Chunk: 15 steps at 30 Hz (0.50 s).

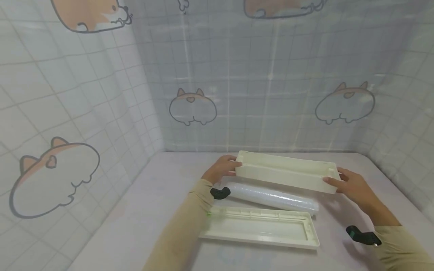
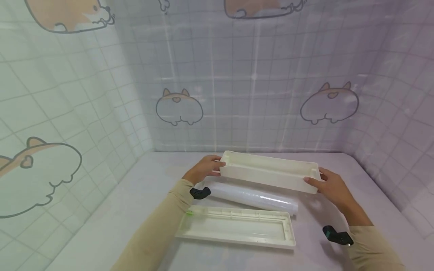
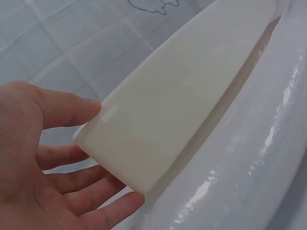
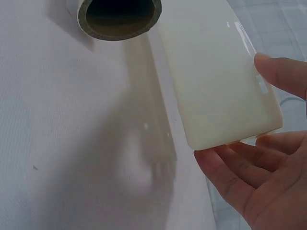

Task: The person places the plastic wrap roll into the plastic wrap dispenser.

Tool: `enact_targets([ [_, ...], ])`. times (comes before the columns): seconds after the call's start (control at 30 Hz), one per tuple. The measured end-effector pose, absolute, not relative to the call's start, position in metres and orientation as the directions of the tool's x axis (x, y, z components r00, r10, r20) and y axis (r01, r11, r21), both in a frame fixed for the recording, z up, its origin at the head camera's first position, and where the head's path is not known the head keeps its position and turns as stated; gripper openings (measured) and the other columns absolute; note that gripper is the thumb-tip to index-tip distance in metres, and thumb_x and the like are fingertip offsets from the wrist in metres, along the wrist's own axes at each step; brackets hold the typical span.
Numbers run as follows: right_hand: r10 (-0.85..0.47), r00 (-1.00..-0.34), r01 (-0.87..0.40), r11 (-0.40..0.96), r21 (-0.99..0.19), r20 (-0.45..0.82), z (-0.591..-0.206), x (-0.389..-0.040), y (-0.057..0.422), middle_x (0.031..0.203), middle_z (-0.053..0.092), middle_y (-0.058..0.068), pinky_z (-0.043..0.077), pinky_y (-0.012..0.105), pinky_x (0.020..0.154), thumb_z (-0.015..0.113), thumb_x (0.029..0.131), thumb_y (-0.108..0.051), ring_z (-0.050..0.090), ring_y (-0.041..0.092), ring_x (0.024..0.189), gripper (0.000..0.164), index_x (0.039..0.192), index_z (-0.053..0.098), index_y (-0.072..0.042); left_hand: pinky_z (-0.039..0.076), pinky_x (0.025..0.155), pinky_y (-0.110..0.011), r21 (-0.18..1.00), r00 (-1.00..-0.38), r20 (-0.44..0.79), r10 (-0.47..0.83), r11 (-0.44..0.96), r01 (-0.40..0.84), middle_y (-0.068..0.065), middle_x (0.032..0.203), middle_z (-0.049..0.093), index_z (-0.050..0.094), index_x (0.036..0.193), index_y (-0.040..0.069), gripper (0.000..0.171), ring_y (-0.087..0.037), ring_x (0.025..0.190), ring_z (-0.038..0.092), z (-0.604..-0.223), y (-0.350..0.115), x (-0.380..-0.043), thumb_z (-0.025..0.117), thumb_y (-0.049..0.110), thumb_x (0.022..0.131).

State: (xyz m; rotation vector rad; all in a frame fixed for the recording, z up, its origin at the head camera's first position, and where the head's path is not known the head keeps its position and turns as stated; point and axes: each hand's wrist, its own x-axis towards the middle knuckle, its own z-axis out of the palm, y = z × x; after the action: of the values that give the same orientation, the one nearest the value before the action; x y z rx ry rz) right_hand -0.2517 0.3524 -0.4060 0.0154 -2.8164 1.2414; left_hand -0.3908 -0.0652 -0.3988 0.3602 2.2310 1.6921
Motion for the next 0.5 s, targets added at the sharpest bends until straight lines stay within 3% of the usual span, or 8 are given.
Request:
enact_targets([
  [0.27,-0.005,-0.996,-0.067,0.672,-0.737,0.086,-0.406,-0.256,0.342,0.146,0.035,0.041,0.052,0.054,0.086,0.061,0.099,-0.046,0.059,0.047,0.110,0.084,0.150,0.029,0.013,0.055,0.092,-0.041,0.963,-0.921,-0.096,0.378,0.268,0.009,-0.020,0.131,0.057,0.046,0.141,-0.007,0.060,-0.035,0.115,0.061,-0.398,-0.077,-0.387,0.070,0.023,0.095],
  [0.5,-0.015,-0.995,-0.087,0.663,-0.744,0.103,-0.404,-0.262,0.334,0.141,0.043,0.037,0.053,0.037,0.079,0.063,0.098,-0.046,0.058,0.044,0.111,0.082,0.148,0.033,0.012,0.053,0.096,-0.042,0.958,-0.928,-0.116,0.353,0.287,-0.011,-0.019,0.132,0.056,0.045,0.142,-0.006,0.061,-0.036,0.117,0.059,-0.395,-0.085,-0.386,0.070,0.024,0.095],
])
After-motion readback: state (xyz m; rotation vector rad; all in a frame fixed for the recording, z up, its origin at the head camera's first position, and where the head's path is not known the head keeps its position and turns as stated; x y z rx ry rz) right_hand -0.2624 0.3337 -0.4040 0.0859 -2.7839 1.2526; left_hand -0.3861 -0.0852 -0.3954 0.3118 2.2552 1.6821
